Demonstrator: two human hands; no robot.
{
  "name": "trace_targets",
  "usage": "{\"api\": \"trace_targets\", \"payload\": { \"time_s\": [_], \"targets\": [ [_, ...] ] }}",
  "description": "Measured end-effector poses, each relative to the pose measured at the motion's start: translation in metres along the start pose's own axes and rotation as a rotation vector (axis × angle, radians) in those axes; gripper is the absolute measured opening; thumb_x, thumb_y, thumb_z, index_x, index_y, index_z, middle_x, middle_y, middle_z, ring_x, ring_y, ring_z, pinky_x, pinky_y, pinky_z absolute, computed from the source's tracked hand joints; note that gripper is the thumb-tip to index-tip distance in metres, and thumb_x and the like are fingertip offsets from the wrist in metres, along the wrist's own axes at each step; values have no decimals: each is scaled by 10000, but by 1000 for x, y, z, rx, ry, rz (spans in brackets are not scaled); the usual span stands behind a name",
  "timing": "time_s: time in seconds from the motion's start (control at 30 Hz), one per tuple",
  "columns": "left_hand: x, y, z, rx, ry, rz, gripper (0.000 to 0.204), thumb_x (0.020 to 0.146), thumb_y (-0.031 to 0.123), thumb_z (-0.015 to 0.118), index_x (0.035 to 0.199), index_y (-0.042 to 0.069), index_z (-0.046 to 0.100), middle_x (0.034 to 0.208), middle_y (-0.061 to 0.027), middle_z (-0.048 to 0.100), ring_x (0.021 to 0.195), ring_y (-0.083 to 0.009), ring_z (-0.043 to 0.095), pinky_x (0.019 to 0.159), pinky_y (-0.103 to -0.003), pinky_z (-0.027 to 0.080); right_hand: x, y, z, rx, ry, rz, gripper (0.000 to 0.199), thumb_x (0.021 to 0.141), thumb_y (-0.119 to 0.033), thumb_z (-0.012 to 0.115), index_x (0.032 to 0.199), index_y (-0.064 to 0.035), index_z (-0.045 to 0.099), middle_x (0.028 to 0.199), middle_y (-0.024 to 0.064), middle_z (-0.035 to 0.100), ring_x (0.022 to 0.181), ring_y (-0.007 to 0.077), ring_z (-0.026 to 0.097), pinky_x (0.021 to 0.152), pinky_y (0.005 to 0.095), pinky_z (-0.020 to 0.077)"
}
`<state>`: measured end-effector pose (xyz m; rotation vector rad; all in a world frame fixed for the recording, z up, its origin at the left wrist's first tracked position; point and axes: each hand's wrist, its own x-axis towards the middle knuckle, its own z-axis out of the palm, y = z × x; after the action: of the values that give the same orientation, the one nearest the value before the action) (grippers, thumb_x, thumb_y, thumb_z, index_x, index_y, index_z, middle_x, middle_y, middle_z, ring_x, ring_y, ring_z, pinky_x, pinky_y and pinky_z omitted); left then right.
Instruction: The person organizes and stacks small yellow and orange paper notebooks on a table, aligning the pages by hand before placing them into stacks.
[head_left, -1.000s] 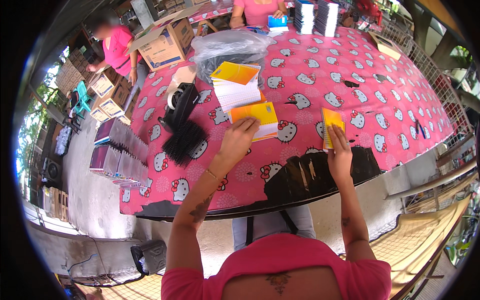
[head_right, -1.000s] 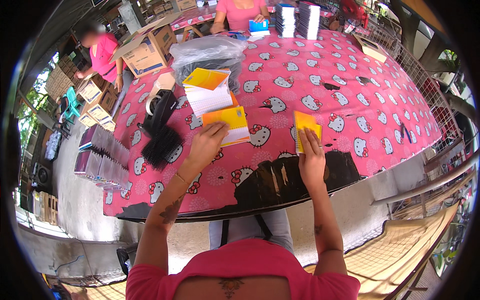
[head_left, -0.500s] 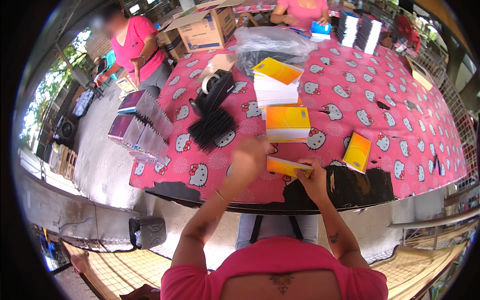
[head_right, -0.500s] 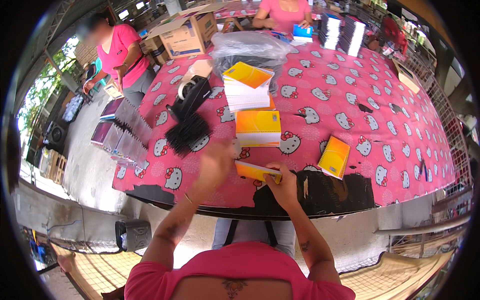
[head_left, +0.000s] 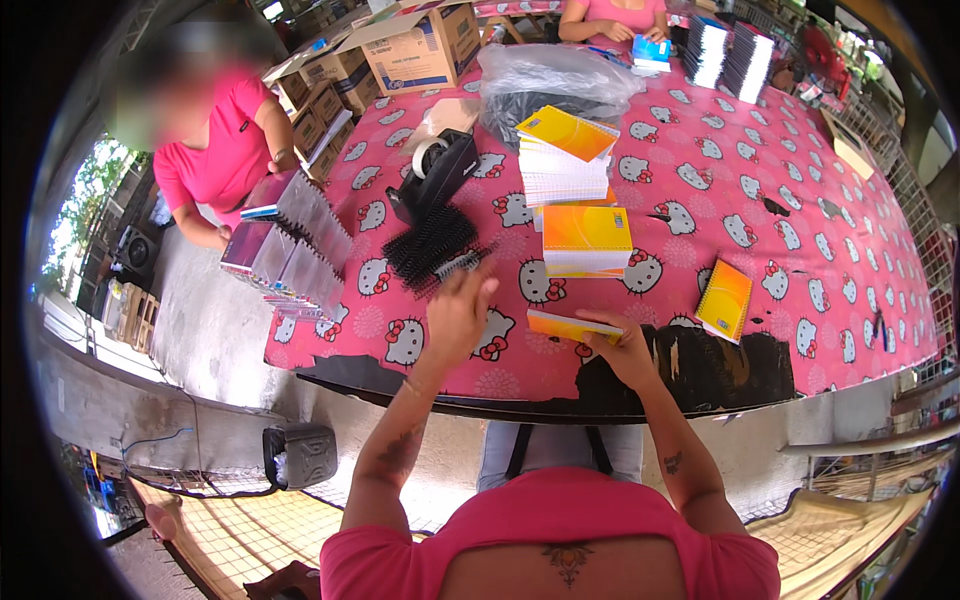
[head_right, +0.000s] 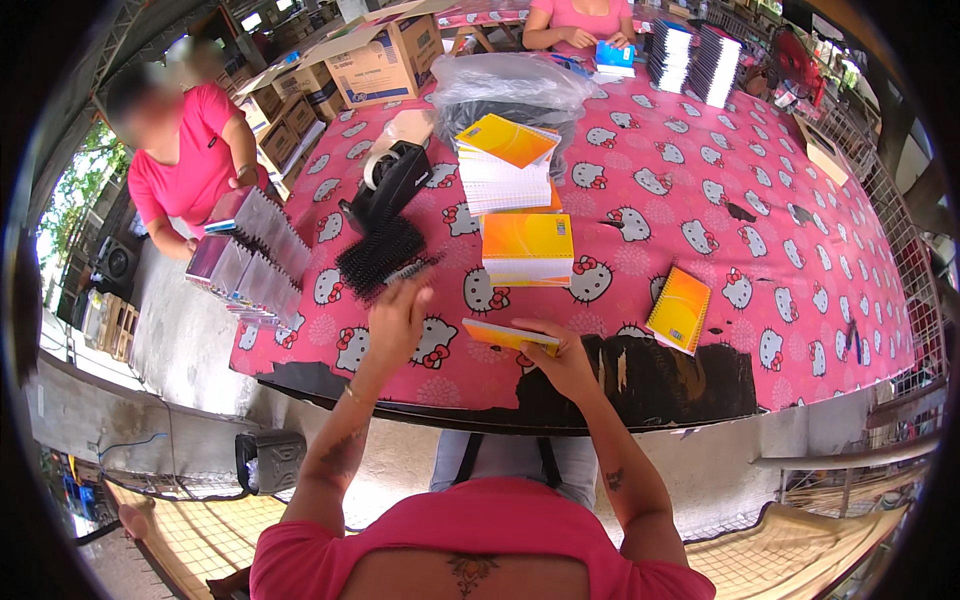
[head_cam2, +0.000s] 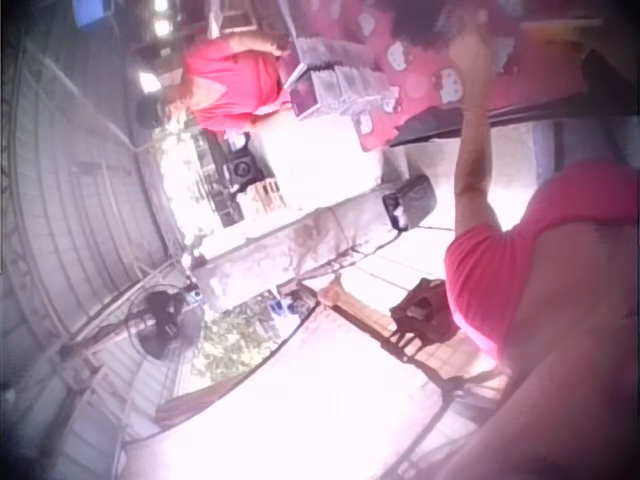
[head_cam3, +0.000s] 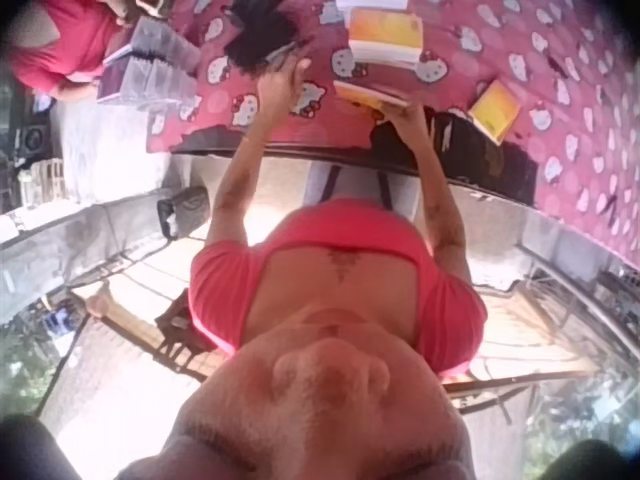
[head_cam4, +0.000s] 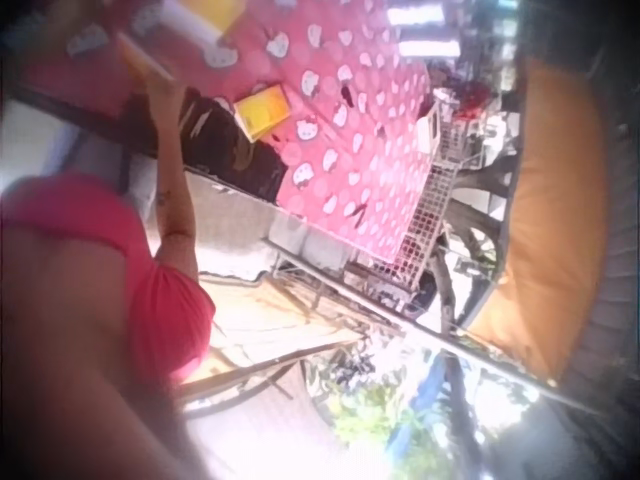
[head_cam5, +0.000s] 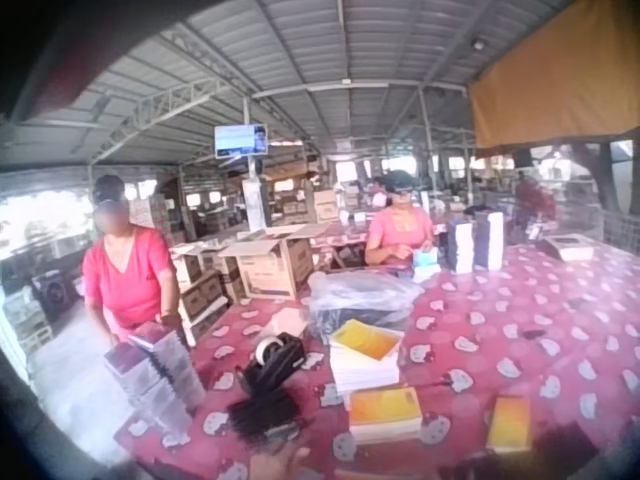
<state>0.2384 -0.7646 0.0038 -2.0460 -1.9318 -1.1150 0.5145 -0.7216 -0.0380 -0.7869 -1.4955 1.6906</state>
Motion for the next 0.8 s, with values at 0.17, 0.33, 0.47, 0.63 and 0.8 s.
{"api": "trace_targets", "payload": {
  "time_s": [0.17,0.33,0.47,0.63,0.8],
  "targets": [
    [-33,30,-4,-365,-52,-100,198,884,55,693,1079,25,711,857,-127,685,685,-218,658,610,-316,521,2,6,-2,-69,-52,-26,299,968,-89,634,1248,16,636,1162,49,684,1004,99,612,868,249,489],
    [-36,26,3,-374,-34,-94,189,860,40,720,1047,26,739,884,-127,697,689,-193,658,609,-293,518,3,10,-5,-103,-44,-81,279,976,-88,620,1235,17,643,1139,48,690,1004,99,614,870,246,486],
    [-30,25,2,-395,-64,-122,210,842,28,734,1052,25,724,899,-119,689,732,-210,666,626,-301,521,2,9,-4,-71,-51,-51,282,979,-91,618,1239,15,640,1133,45,690,1001,97,612,867,244,484],
    [-26,22,6,-400,33,18,220,799,8,767,1006,29,695,908,-100,659,763,-228,661,641,-313,515,3,6,-2,-68,-47,-52,291,979,-94,618,1250,9,635,1130,37,687,997,91,606,865,240,479],
    [-22,22,4,-430,6,33,235,778,4,782,991,40,690,904,-94,644,757,-229,646,626,-318,503,4,10,-5,-85,-36,-79,289,979,-100,619,1245,10,637,1133,42,689,997,89,604,869,242,477]
  ]
}}
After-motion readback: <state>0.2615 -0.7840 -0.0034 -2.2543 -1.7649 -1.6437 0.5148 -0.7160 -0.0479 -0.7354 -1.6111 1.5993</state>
